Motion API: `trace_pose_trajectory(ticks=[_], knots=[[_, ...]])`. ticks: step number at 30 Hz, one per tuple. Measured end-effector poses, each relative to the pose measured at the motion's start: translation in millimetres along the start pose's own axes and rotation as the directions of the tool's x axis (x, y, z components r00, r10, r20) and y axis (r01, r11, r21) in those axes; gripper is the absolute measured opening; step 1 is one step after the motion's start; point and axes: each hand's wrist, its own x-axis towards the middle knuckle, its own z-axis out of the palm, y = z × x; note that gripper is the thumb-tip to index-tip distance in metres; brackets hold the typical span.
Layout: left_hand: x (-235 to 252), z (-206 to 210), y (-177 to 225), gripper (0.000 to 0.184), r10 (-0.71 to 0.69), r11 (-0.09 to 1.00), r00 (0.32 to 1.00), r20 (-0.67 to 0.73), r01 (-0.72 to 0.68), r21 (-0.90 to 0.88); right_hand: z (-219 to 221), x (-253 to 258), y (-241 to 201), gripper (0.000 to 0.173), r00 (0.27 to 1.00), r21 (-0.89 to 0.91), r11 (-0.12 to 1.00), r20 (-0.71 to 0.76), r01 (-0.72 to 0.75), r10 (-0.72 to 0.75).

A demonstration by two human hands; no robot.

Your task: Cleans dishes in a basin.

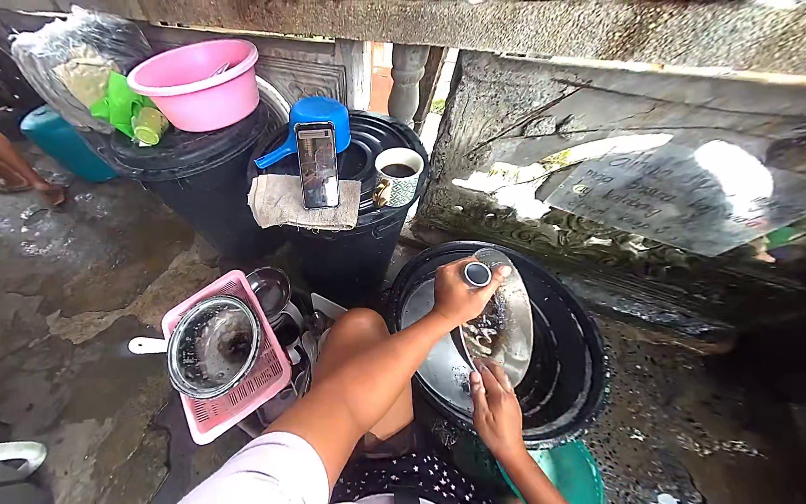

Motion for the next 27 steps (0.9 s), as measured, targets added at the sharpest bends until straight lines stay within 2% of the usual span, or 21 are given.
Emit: trace_pose_trajectory(ticks=[3,5,6,9,11,12,13,14,15,16,17,19,21,22,23,25,27], knots=[[-10,13,-2,0.023,-0.028,0.999,0.999,0.045,0.027,0.026,-7,28,-28,0.048,0.988,0.18,0.973,0.073,-0.144,0.133],[-18,20,1,0.024,-0.037,0.999,0.996,0.082,0.036,0.021,-3,52,-48,0.037,0.975,0.308,0.927,0.008,-0.215,0.223],[-17,19,3,0.024,-0.037,0.999,0.996,0.082,0.036,0.009,-1,52,-49,0.038,0.975,0.293,0.935,-0.031,-0.2,0.218],[1,4,5,0.023,-0.02,1.0,0.999,0.05,0.021,-0.009,1,11,-19,0.057,0.998,0.052,0.998,-0.05,-0.039,0.041],[10,-2,2,0.024,0.004,1.0,0.999,0.035,-0.004,0.005,-9,1,-3,0.067,0.998,0.039,0.997,0.028,-0.064,0.063],[8,-1,2,0.024,0.005,1.0,0.999,0.047,-0.006,0.025,-16,9,-8,0.072,0.987,0.128,0.981,0.086,-0.147,0.137],[3,3,3,0.025,0.004,0.999,0.997,0.074,-0.008,0.049,-20,24,-21,0.07,0.963,0.289,0.92,0.137,-0.264,0.233],[-5,9,4,0.025,0.002,0.997,0.994,0.114,-0.01,0.074,-20,39,-35,0.065,0.938,0.501,0.794,0.155,-0.345,0.309],[-13,16,5,0.026,0.008,0.996,0.989,0.147,-0.02,0.083,-14,51,-47,0.061,0.92,0.668,0.656,0.117,-0.352,0.375],[-17,22,4,0.026,0.023,0.997,0.987,0.158,-0.035,0.074,-9,57,-53,0.06,0.907,0.732,0.599,0.063,-0.326,0.417],[-17,25,4,0.026,0.044,0.997,0.986,0.16,-0.052,0.051,-6,54,-51,0.063,0.912,0.706,0.637,0.031,-0.31,0.409],[-5,19,3,0.025,0.097,0.995,0.987,0.13,-0.1,0.019,-6,21,-28,0.072,0.957,0.483,0.831,0.066,-0.277,0.281],[15,5,1,0.025,0.089,0.996,0.988,0.126,-0.09,0.007,-15,-19,16,0.07,0.99,0.213,0.974,0.13,-0.083,0.056],[24,-1,-1,0.025,0.065,0.998,0.987,0.145,-0.065,-0.006,-26,-32,43,0.066,0.982,0.091,0.995,0.18,0.038,-0.054],[31,-5,-3,0.027,0.033,0.999,0.983,0.18,-0.027,-0.032,-42,-35,70,0.062,0.955,-0.022,0.989,0.265,0.146,-0.135],[35,-8,-4,0.028,-0.042,0.993,0.959,0.28,0.071,-0.094,-80,-17,114,0.054,0.851,-0.202,0.92,0.485,0.336,-0.204],[34,-5,-3,0.029,-0.099,0.974,0.917,0.388,0.168,-0.149,-105,21,145,0.051,0.769,-0.31,0.796,0.575,0.52,-0.279]])
